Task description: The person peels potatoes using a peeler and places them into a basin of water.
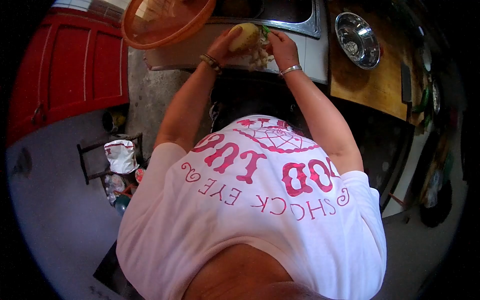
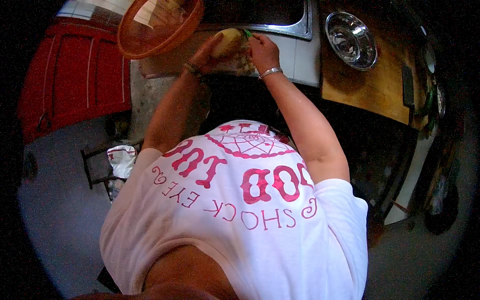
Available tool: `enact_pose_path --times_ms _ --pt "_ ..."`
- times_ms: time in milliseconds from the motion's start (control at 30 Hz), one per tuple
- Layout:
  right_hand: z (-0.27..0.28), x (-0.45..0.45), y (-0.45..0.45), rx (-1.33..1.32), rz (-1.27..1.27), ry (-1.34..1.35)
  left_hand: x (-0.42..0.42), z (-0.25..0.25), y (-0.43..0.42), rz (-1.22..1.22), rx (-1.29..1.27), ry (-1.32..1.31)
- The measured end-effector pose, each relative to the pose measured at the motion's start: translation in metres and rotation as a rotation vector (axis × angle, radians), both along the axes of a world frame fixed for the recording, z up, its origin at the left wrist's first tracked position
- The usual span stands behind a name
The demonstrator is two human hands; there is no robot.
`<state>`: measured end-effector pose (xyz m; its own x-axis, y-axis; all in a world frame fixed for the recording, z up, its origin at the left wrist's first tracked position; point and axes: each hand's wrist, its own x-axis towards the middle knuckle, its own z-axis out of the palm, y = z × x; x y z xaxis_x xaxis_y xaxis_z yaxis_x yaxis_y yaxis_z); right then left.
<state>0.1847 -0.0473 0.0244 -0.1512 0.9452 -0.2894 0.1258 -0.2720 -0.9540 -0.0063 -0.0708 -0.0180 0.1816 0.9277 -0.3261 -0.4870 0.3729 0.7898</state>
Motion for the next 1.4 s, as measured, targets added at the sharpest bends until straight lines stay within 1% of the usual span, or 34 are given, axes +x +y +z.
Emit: enact_pose_path --times_ms 33,67,133,167,233,300,333,433,533,600,667,733,767,833,900,1033,1067,1100,1133,1167,1200,1233,1267,1333,1367,1400 --pt "0.003 0.002 0.001 0.022 0.005 -0.069 0.001 -0.001 -0.001 0.0 0.0 -0.001" --pt "0.006 0.004 0.002 0.022 0.002 -0.071 0.005 -0.004 -0.002 0.019 0.006 0.015" --pt "0.01 0.006 0.003 0.112 0.076 -0.225 0.009 -0.007 -0.002 0.035 0.012 0.029" --pt "0.006 0.006 0.004 0.112 0.076 -0.225 0.01 -0.007 -0.002 0.027 0.012 0.022" --pt "-0.004 0.005 0.007 0.335 0.094 -0.43 0.012 -0.007 -0.002 0.019 0.012 0.015" --pt "0.003 0.006 0.006 0.336 0.11 -0.477 0.018 -0.013 -0.002 0.111 -0.03 0.117" --pt "0.006 0.006 0.005 0.339 0.126 -0.524 0.02 -0.015 -0.001 0.109 -0.03 0.116" --pt "-0.002 0.005 0.002 0.413 0.148 -0.56 0.028 -0.016 0.001 0.169 -0.054 0.103" --pt "-0.003 -0.002 -0.002 0.391 0.118 -0.596 0.032 -0.019 0.007 0.201 -0.108 0.112" --pt "0.006 -0.008 -0.009 0.377 0.116 -0.609 0.034 -0.02 0.008 0.258 -0.233 0.069" --pt "0.007 -0.012 -0.013 0.364 0.117 -0.622 0.034 -0.025 0.01 0.267 -0.226 0.05" --pt "-0.003 -0.015 -0.014 0.486 0.063 -0.659 0.033 -0.032 0.016 0.273 -0.217 0.035" --pt "-0.001 -0.016 -0.016 0.485 0.061 -0.658 0.037 -0.032 0.018 0.294 -0.23 -0.01" --pt "0.004 -0.018 -0.025 0.54 0.131 -0.685 0.044 -0.031 0.02 0.315 -0.241 -0.058" --pt "0.003 -0.019 -0.029 0.574 0.142 -0.692 0.049 -0.023 0.02 0.389 -0.252 -0.128" --pt "-0.001 -0.02 -0.044 0.603 0.197 -0.726 0.055 -0.013 0.021 0.376 -0.259 -0.192" --pt "-0.007 -0.022 -0.046 0.603 0.198 -0.728 0.056 -0.008 0.023 0.44 -0.237 -0.266" --pt "-0.015 -0.024 -0.049 0.563 0.255 -0.769 0.056 -0.005 0.024 0.504 -0.215 -0.339" --pt "-0.023 -0.024 -0.052 0.521 0.314 -0.808 0.053 -0.009 0.026 0.505 -0.218 -0.34" --pt "-0.022 -0.023 -0.055 0.519 0.314 -0.809 0.047 -0.009 0.029 0.515 -0.191 -0.274" --pt "-0.021 -0.021 -0.057 0.536 0.275 -0.706 0.042 -0.01 0.032 0.524 -0.161 -0.208" --pt "-0.02 -0.02 -0.057 0.553 0.237 -0.602 0.039 -0.012 0.03 0.507 -0.116 -0.225" --pt "-0.023 -0.02 -0.054 0.555 0.24 -0.598 0.034 -0.015 0.031 0.512 -0.114 -0.222" --pt "-0.03 -0.014 -0.043 0.359 0.082 -0.429 0.031 -0.022 0.033 0.509 -0.017 -0.218" --pt "-0.031 -0.01 -0.034 0.363 0.08 -0.431 0.029 -0.025 0.033 0.507 -0.013 -0.221" --pt "-0.031 -0.005 -0.025 -0.059 -0.041 0.001 0.024 -0.029 0.031 0.496 -0.001 -0.191"
